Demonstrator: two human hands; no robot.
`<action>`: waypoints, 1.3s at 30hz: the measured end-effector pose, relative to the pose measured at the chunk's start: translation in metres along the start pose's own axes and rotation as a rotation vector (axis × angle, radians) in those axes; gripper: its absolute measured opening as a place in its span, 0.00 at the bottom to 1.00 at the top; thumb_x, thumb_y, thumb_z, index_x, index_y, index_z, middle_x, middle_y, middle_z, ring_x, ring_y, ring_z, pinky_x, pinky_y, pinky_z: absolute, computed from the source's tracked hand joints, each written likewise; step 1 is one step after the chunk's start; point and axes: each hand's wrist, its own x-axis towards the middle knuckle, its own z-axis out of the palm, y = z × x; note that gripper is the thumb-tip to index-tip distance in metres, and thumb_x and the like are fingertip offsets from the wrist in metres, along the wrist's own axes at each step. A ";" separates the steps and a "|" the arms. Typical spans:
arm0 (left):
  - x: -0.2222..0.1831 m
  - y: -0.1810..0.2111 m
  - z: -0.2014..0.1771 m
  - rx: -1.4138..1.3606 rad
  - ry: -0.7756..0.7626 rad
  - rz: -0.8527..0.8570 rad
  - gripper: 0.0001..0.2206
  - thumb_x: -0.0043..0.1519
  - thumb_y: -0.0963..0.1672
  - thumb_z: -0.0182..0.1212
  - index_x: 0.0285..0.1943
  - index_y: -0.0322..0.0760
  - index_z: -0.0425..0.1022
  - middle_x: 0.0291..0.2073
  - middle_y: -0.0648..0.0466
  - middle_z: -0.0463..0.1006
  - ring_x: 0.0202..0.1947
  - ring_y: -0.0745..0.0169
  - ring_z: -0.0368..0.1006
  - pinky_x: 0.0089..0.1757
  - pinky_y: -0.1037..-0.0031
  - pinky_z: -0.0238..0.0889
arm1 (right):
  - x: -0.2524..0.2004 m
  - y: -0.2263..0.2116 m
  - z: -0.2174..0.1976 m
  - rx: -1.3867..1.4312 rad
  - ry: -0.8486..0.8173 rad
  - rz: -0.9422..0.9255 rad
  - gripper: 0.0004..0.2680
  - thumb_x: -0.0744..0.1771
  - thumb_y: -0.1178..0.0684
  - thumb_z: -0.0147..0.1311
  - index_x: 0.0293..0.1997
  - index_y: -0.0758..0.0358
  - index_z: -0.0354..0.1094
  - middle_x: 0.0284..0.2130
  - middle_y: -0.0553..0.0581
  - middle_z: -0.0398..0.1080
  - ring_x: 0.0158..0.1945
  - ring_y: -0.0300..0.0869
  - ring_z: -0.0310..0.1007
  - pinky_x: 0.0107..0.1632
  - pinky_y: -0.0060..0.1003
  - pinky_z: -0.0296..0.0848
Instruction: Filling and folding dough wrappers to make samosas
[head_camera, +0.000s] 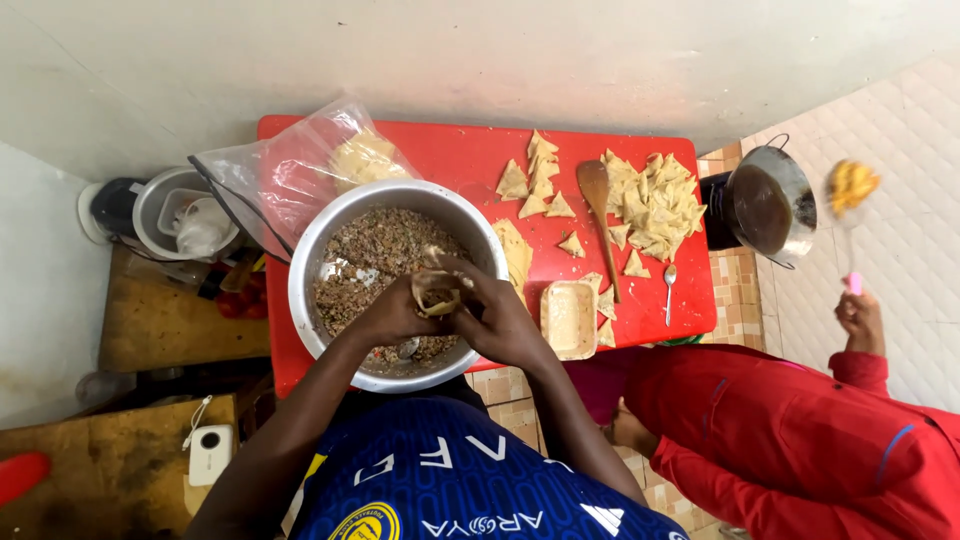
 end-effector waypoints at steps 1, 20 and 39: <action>-0.001 -0.010 -0.003 0.003 0.001 0.002 0.27 0.56 0.40 0.85 0.66 0.36 0.85 0.54 0.34 0.88 0.56 0.26 0.84 0.55 0.44 0.76 | 0.006 -0.018 -0.001 0.000 0.000 -0.004 0.24 0.63 0.69 0.55 0.69 0.65 0.74 0.22 0.62 0.72 0.27 0.48 0.74 0.33 0.44 0.76; 0.007 -0.036 -0.012 -0.207 0.050 -0.169 0.16 0.60 0.37 0.80 0.57 0.26 0.88 0.44 0.36 0.90 0.40 0.47 0.87 0.49 0.59 0.82 | -0.027 0.024 0.017 -0.349 0.028 0.187 0.21 0.64 0.57 0.59 0.67 0.52 0.75 0.24 0.72 0.79 0.32 0.73 0.81 0.37 0.66 0.77; 0.031 0.039 0.039 -0.608 -0.158 -0.140 0.09 0.63 0.43 0.81 0.41 0.30 0.88 0.49 0.44 0.90 0.47 0.57 0.88 0.49 0.65 0.82 | -0.061 0.059 0.010 0.088 0.333 -0.054 0.04 0.69 0.61 0.69 0.46 0.68 0.83 0.56 0.69 0.83 0.65 0.63 0.78 0.55 0.48 0.78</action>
